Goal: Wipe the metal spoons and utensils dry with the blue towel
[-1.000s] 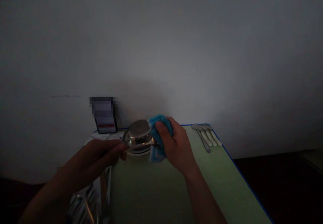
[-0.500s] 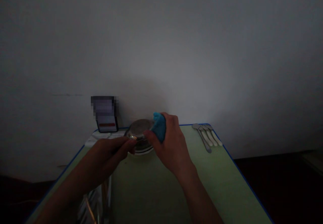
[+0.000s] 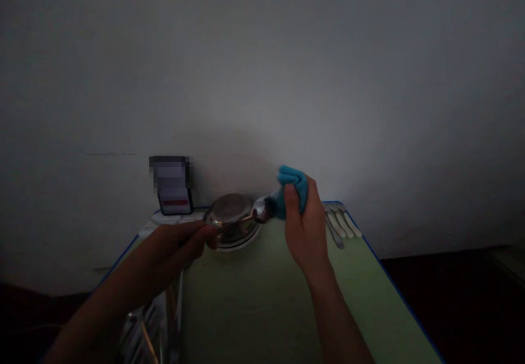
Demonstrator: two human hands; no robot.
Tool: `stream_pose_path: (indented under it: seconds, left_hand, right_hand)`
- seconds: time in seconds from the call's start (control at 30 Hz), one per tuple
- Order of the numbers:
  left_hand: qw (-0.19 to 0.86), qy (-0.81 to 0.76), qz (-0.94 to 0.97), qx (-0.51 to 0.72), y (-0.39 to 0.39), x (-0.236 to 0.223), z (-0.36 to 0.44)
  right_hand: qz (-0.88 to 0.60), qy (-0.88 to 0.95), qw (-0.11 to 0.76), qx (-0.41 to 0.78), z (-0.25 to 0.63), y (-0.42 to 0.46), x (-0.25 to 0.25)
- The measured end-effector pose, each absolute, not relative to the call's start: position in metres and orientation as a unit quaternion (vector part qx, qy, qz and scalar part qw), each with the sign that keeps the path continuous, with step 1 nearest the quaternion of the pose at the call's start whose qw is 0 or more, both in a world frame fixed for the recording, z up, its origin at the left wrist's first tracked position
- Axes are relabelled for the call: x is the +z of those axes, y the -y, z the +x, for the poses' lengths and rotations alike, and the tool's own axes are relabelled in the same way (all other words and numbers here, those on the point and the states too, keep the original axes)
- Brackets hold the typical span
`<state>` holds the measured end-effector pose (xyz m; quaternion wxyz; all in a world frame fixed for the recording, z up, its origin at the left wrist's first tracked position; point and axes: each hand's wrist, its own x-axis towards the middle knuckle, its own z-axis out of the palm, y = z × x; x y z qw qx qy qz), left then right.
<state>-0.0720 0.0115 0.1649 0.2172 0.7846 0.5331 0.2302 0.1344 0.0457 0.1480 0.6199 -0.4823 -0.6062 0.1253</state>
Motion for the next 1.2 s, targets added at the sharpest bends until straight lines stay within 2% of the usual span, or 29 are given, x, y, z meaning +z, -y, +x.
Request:
stream_pose_path:
  seconds: [0.13,0.3,0.4,0.53,0.73,1.0,1.2]
  left_hand:
    - [0.216,-0.543,0.78,0.223,-0.012,0.163,-0.07]
    - [0.201,-0.543,0.78,0.237,-0.01,0.164,-0.072]
    - [0.192,-0.55,0.777,0.239,-0.009,0.165,-0.075]
    - [0.186,-0.549,0.78,0.236,-0.01,0.166,-0.076]
    - [0.184,-0.539,0.792,0.22,-0.01,0.168,-0.076]
    - [0.179,-0.543,0.789,0.226,-0.009,0.169,-0.075]
    - [0.195,-0.537,0.787,0.231,-0.008,0.169,-0.076]
  right_hand:
    - [-0.456,0.629,0.628,0.041,0.131,-0.038,0.151]
    - [-0.414,0.804,0.425,0.037,0.114,-0.029,0.148]
    - [-0.423,0.826,0.37,0.038,0.108,-0.028,0.144]
    - [-0.448,0.811,0.375,0.031,0.107,-0.031,0.143]
    - [-0.446,0.806,0.38,0.083,0.112,-0.032,0.144]
    - [-0.455,0.801,0.386,0.051,0.107,-0.032,0.144]
    - [-0.414,0.79,0.428,0.149,0.115,-0.032,0.144]
